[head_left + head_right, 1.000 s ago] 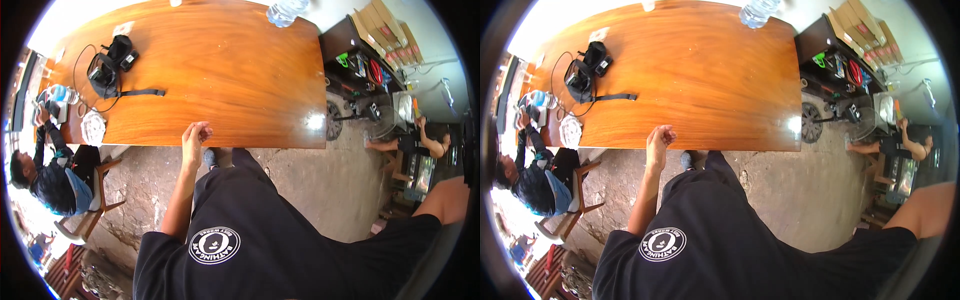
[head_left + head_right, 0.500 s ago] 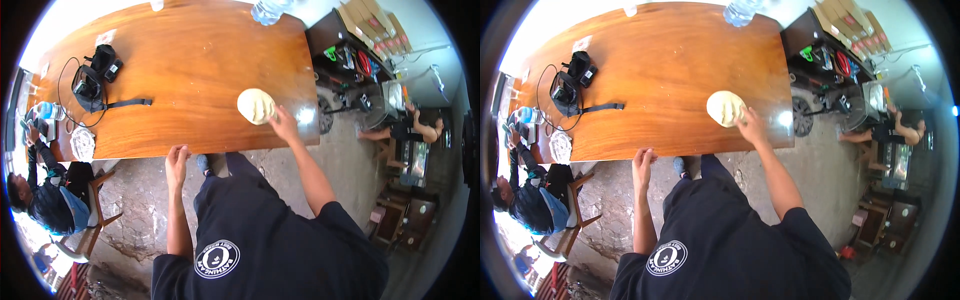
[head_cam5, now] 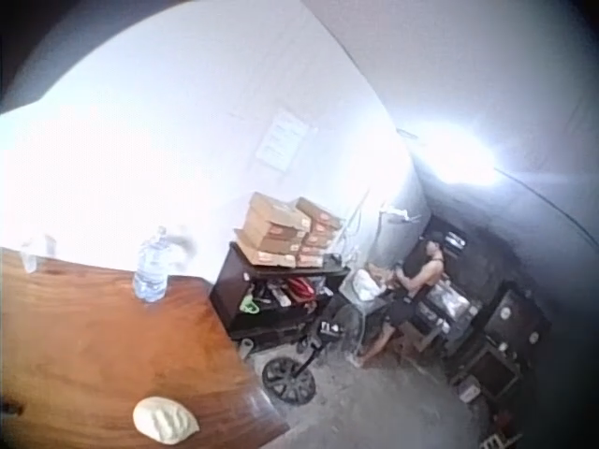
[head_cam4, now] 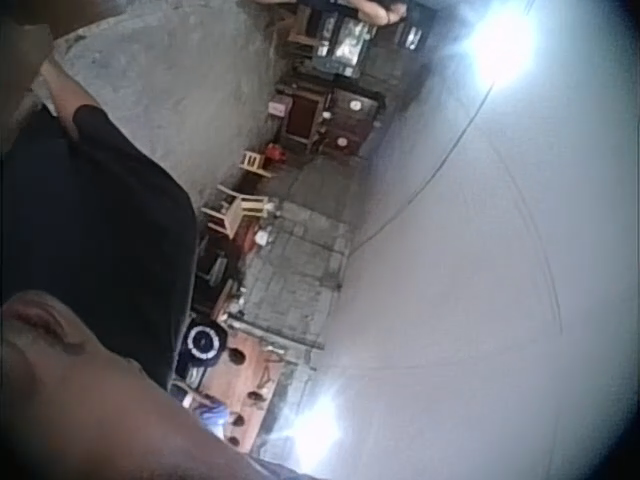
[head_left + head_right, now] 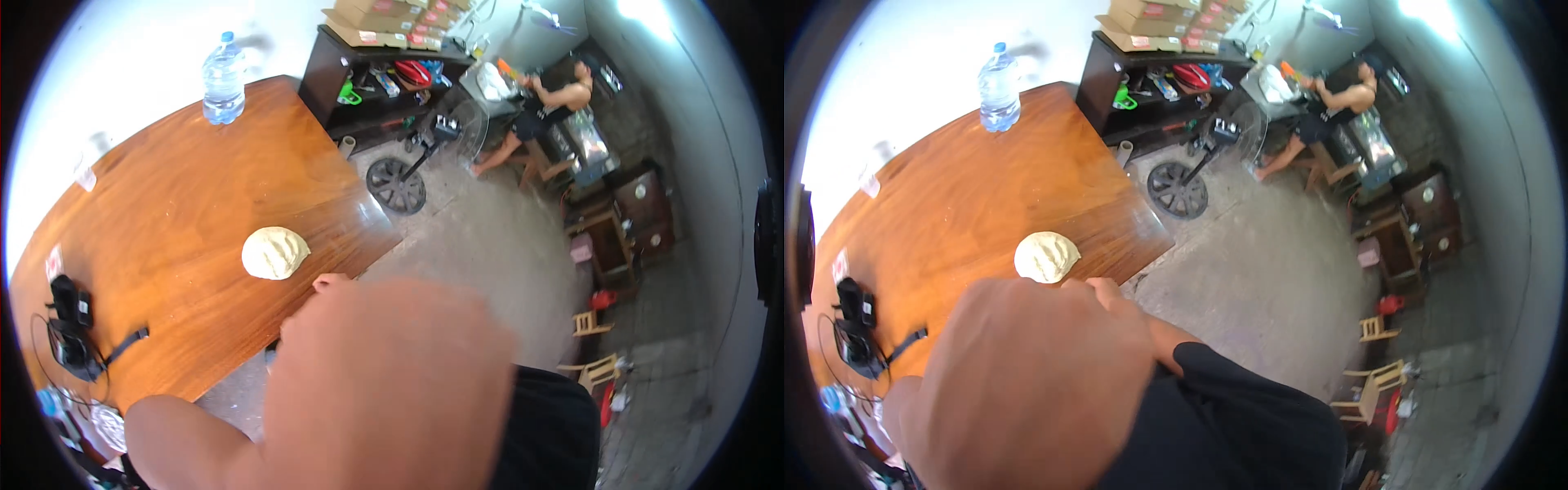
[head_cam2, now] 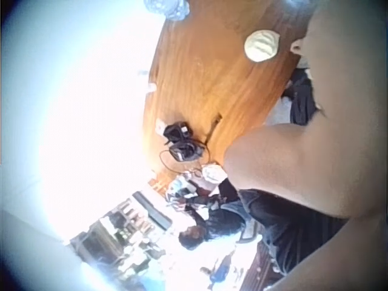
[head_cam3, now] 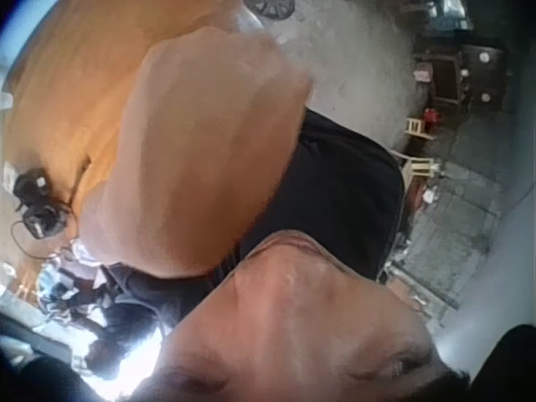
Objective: Kneading a large piece of dough on a wooden table in a food prep area.
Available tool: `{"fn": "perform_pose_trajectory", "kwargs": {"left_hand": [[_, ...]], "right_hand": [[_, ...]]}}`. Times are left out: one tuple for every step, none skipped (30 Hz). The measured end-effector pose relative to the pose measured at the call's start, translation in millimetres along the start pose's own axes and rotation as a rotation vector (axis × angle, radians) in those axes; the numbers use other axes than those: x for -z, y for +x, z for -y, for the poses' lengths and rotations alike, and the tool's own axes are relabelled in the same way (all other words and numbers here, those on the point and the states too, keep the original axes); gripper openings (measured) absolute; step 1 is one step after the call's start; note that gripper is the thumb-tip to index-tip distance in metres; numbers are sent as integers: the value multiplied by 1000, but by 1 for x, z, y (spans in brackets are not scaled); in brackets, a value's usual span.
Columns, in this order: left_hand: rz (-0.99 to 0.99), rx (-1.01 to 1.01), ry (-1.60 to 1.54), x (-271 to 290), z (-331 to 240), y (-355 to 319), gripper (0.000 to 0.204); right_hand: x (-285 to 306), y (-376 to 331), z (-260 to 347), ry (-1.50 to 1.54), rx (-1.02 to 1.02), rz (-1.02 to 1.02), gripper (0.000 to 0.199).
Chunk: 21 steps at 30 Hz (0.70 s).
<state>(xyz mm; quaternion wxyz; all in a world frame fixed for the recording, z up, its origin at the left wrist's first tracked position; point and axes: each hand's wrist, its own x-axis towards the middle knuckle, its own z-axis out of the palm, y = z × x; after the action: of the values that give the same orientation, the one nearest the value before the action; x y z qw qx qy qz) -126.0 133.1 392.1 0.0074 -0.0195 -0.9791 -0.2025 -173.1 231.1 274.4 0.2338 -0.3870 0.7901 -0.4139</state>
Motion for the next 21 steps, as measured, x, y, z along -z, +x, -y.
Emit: {"fn": "perform_pose_trajectory", "kwargs": {"left_hand": [[19, -38, 3, 1, -4, 9, 8], [27, -107, 4, 3, -10, 22, 7], [35, -160, 4, 2, -16, 28, 7], [37, -202, -4, 0, -18, 32, 7], [20, -248, -10, -2, -28, 43, 7], [-2, -289, -22, -3, -38, 51, 7], [-9, -347, -51, -4, -48, 63, 7], [-28, -343, -67, -5, -44, 67, 7], [-47, -341, -85, -7, -41, 71, 8], [-47, -361, -94, -8, -37, 73, 8], [-47, -384, -102, -8, -36, 74, 9], [-52, -415, -113, -6, -38, 77, 9], [-55, -450, -123, -6, -42, 81, 10], [-58, -479, -125, -7, -45, 87, 11], [-60, -506, -128, -8, -48, 92, 11], [-61, -527, -131, -9, -50, 98, 12], [-56, -525, -137, -13, -46, 101, 13], [-49, -515, -152, -20, -43, 104, 13], [-41, -493, -170, -26, -38, 105, 14], [-33, -479, -186, -30, -33, 108, 15], [-27, -445, -196, -34, -24, 111, 16]], "right_hand": [[44, 20, 69, 20, -16, -25, 23], [54, 57, 142, -325, -324, 41, 23], [44, 48, 115, -314, -344, 7, 23], [25, 40, 56, -647, -658, 115, 22], [-1, 61, -81, -387, -489, 1, 21], [-30, 66, -245, -141, -306, -104, 21], [-44, 42, -393, 98, -140, -214, 20], [-42, 45, -393, 88, -135, -192, 20], [-38, 46, -393, 158, -208, -207, 23], [-44, 45, -390, 243, -289, -247, 26], [-47, 48, -396, 247, -293, -255, 26], [-41, 51, -407, 181, -291, -250, 21], [-37, 50, -418, 118, -291, -249, 18], [-39, 57, -418, 121, -290, -264, 18], [-45, 64, -418, 94, -284, -253, 17], [-48, 69, -418, 69, -278, -237, 17], [-55, 78, -405, 114, -281, -212, 19], [-60, 82, -393, 128, -289, -187, 19], [-67, 90, -381, 85, -264, -147, 20], [-71, 99, -374, 42, -238, -116, 22], [-78, 111, -374, -37, -163, -123, 24]]}}
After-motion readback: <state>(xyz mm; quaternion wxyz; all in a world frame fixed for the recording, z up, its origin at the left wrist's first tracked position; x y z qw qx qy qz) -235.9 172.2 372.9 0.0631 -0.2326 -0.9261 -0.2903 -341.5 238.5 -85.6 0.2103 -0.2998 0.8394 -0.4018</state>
